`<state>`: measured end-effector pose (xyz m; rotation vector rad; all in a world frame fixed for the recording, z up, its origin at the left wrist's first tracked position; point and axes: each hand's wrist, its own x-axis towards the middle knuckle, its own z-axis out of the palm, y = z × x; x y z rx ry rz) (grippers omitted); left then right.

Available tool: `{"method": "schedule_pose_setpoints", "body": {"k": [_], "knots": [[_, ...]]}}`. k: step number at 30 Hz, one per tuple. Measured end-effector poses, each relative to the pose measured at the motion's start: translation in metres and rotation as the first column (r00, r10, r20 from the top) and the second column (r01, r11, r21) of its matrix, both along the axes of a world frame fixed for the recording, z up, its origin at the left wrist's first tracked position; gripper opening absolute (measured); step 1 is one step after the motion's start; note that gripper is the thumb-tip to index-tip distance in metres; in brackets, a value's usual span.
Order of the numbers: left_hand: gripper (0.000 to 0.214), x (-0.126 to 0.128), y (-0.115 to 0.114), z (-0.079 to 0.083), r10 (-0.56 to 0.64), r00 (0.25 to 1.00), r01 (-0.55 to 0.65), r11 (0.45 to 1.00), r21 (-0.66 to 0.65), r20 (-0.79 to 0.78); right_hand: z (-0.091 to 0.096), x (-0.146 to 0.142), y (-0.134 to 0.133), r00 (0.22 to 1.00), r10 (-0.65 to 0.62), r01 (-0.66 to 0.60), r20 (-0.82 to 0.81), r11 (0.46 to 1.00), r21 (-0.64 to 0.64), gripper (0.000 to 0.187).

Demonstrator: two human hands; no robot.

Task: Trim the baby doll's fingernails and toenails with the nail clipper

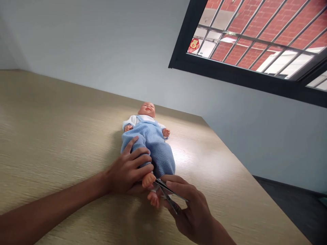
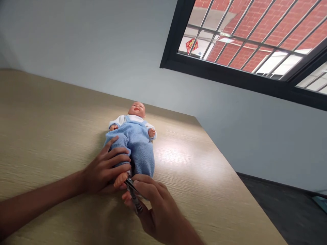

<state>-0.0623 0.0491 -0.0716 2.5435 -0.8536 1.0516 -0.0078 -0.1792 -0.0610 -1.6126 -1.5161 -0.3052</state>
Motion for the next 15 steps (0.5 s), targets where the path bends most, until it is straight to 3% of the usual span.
{"method": "schedule_pose_setpoints", "body": {"k": [3, 9, 15], "knots": [[0.031, 0.001, 0.000, -0.001, -0.007, 1.000, 0.007, 1.000, -0.003, 0.012, 0.014, -0.001, 0.000, 0.980, -0.047, 0.058, 0.192, 0.997, -0.054, 0.030], [0.035, 0.001, 0.000, -0.002, -0.010, 1.000, 0.011, 1.000, -0.015, 0.020, 0.031, -0.004, 0.002, 0.907, -0.041, 0.091, 0.420, 0.991, -0.101, 0.025], [0.033, 0.000, -0.001, -0.002, -0.004, 1.000, 0.004, 1.000, -0.014, 0.012, 0.037, -0.008, 0.001, 0.862, -0.034, 0.103, 0.506, 0.989, -0.110, 0.022]]}}
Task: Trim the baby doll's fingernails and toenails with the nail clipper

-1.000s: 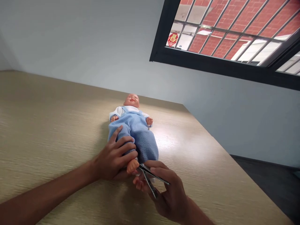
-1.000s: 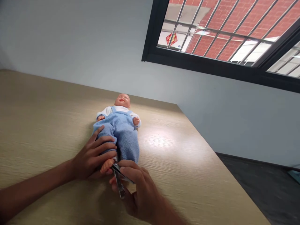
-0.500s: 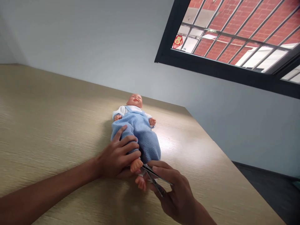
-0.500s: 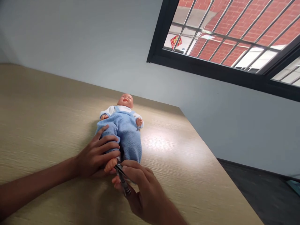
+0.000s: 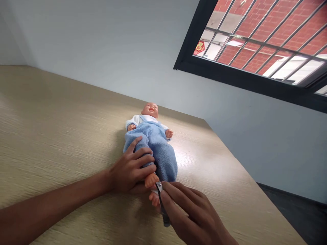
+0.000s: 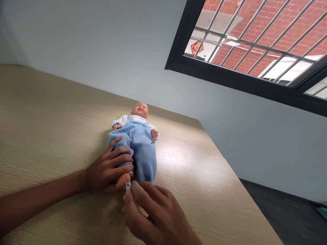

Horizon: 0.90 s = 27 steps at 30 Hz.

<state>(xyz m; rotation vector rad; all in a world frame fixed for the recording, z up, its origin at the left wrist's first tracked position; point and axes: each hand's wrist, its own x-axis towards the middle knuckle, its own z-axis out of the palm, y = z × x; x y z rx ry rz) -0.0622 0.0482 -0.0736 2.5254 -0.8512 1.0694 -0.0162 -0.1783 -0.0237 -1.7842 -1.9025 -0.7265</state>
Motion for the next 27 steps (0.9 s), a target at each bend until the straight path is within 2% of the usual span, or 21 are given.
{"method": "schedule_pose_setpoints", "body": {"k": [3, 8, 13, 18, 24, 27], "knots": [[0.031, 0.000, -0.001, 0.000, 0.004, 1.000, -0.004, 1.000, 0.008, 0.002, -0.003, -0.001, -0.001, 1.000, 0.008, -0.008, -0.009, 1.000, -0.010, 0.022], [0.030, 0.000, -0.001, 0.000, 0.006, 1.000, -0.006, 1.000, -0.001, 0.006, -0.023, 0.003, -0.007, 0.988, 0.003, 0.012, -0.152, 0.995, 0.103, 0.030], [0.026, 0.000, -0.002, 0.000, 0.014, 1.000, -0.014, 1.000, -0.014, 0.013, -0.023, 0.004, -0.003, 0.981, 0.024, -0.022, -0.191, 1.000, 0.015, 0.027], [0.023, 0.000, -0.003, -0.001, 0.022, 1.000, -0.022, 1.000, -0.021, 0.012, -0.015, 0.003, 0.001, 0.993, 0.012, -0.009, -0.120, 1.000, 0.021, 0.023], [0.024, 0.000, -0.004, 0.000, 0.006, 1.000, -0.005, 0.999, -0.038, 0.027, -0.012, 0.002, 0.000, 0.998, 0.059, -0.058, -0.019, 0.998, 0.038, 0.019], [0.027, 0.000, -0.004, 0.001, 0.006, 1.000, -0.005, 0.999, -0.042, 0.021, -0.009, -0.001, 0.001, 0.999, 0.032, -0.032, 0.010, 0.999, 0.013, 0.021]]}}
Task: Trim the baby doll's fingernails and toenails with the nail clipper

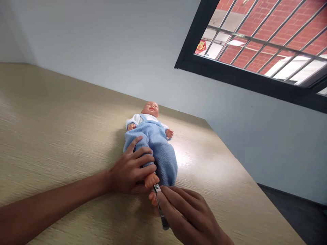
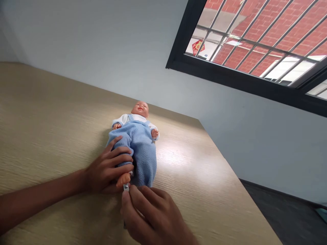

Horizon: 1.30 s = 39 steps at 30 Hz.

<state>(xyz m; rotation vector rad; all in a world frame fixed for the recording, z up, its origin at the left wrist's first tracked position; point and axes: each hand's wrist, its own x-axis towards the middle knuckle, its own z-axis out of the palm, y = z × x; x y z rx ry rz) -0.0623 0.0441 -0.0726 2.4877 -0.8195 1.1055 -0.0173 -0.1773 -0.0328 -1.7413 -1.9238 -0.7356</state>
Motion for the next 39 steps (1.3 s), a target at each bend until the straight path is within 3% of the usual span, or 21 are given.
{"method": "schedule_pose_setpoints", "body": {"k": [3, 9, 16, 28, 39], "knots": [[0.030, 0.000, 0.001, -0.001, 0.000, 1.000, 0.000, 1.000, 0.008, -0.002, -0.001, -0.001, 0.001, 1.000, -0.009, 0.009, -0.002, 1.000, -0.014, 0.019], [0.031, 0.000, 0.003, -0.002, 0.004, 1.000, -0.004, 1.000, 0.027, -0.009, -0.012, 0.002, 0.003, 0.995, -0.028, 0.037, -0.095, 0.995, 0.095, 0.015], [0.034, 0.000, 0.002, -0.001, 0.007, 1.000, -0.007, 1.000, 0.030, -0.004, -0.018, 0.002, 0.003, 0.994, 0.014, -0.007, -0.112, 0.998, 0.060, 0.018], [0.033, 0.000, 0.000, 0.000, 0.012, 1.000, -0.012, 1.000, 0.002, -0.002, -0.019, 0.005, 0.009, 0.997, 0.061, -0.066, 0.048, 0.992, 0.104, 0.018], [0.028, -0.001, 0.000, 0.001, 0.014, 1.000, -0.013, 1.000, 0.017, -0.012, -0.017, 0.001, 0.009, 0.996, 0.095, -0.094, 0.004, 0.986, 0.136, 0.014]]}}
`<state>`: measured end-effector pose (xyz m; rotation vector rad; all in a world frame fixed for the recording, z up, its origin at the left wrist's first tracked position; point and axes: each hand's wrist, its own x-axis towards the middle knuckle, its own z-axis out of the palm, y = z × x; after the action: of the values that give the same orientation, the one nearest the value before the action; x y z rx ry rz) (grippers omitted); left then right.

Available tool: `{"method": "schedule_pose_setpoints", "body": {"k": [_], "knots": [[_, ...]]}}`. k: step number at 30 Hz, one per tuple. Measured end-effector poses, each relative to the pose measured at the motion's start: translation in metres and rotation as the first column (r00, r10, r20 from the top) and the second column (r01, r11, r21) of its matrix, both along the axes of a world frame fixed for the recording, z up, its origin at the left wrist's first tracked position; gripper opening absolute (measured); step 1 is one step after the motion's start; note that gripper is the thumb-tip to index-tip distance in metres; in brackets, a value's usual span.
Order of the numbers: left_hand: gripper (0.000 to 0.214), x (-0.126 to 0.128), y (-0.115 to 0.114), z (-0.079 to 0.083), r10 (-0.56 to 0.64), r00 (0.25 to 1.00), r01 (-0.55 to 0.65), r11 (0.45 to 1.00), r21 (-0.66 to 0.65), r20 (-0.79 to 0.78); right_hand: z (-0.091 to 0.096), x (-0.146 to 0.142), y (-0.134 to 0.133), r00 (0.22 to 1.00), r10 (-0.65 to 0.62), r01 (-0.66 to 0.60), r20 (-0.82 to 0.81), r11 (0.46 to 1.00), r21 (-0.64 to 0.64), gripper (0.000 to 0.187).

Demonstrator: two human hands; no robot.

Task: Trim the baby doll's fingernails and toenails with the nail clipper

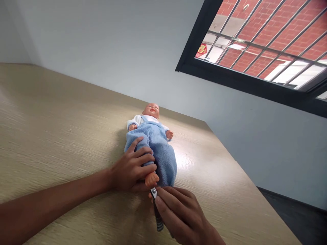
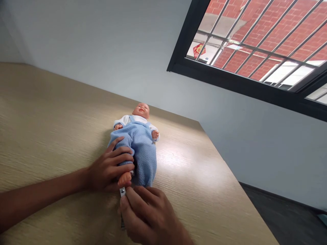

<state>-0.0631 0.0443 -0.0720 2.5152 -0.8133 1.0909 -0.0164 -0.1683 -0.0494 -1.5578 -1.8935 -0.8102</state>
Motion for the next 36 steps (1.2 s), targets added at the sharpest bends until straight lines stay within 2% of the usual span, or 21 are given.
{"method": "schedule_pose_setpoints", "body": {"k": [6, 15, 23, 29, 36], "knots": [[0.037, 0.001, 0.002, 0.000, -0.012, 1.000, 0.012, 1.000, 0.012, -0.012, -0.011, 0.004, -0.004, 0.999, -0.033, 0.032, -0.038, 0.998, -0.045, 0.018], [0.028, 0.002, 0.001, -0.004, -0.024, 1.000, 0.025, 0.999, -0.023, 0.009, -0.009, 0.001, -0.001, 0.999, -0.033, 0.034, 0.029, 0.999, -0.037, 0.020], [0.026, 0.001, 0.000, 0.000, -0.008, 1.000, 0.008, 1.000, -0.012, 0.003, -0.009, 0.003, 0.001, 1.000, 0.006, -0.005, 0.018, 0.999, -0.035, 0.017], [0.032, 0.001, 0.001, -0.001, -0.012, 1.000, 0.012, 1.000, -0.009, 0.004, -0.016, 0.005, -0.003, 1.000, 0.000, 0.002, 0.020, 0.998, -0.070, 0.021], [0.031, 0.001, 0.000, -0.001, -0.012, 1.000, 0.012, 1.000, -0.028, 0.011, -0.007, 0.000, 0.001, 0.999, 0.017, -0.013, 0.048, 0.997, -0.075, 0.021]]}}
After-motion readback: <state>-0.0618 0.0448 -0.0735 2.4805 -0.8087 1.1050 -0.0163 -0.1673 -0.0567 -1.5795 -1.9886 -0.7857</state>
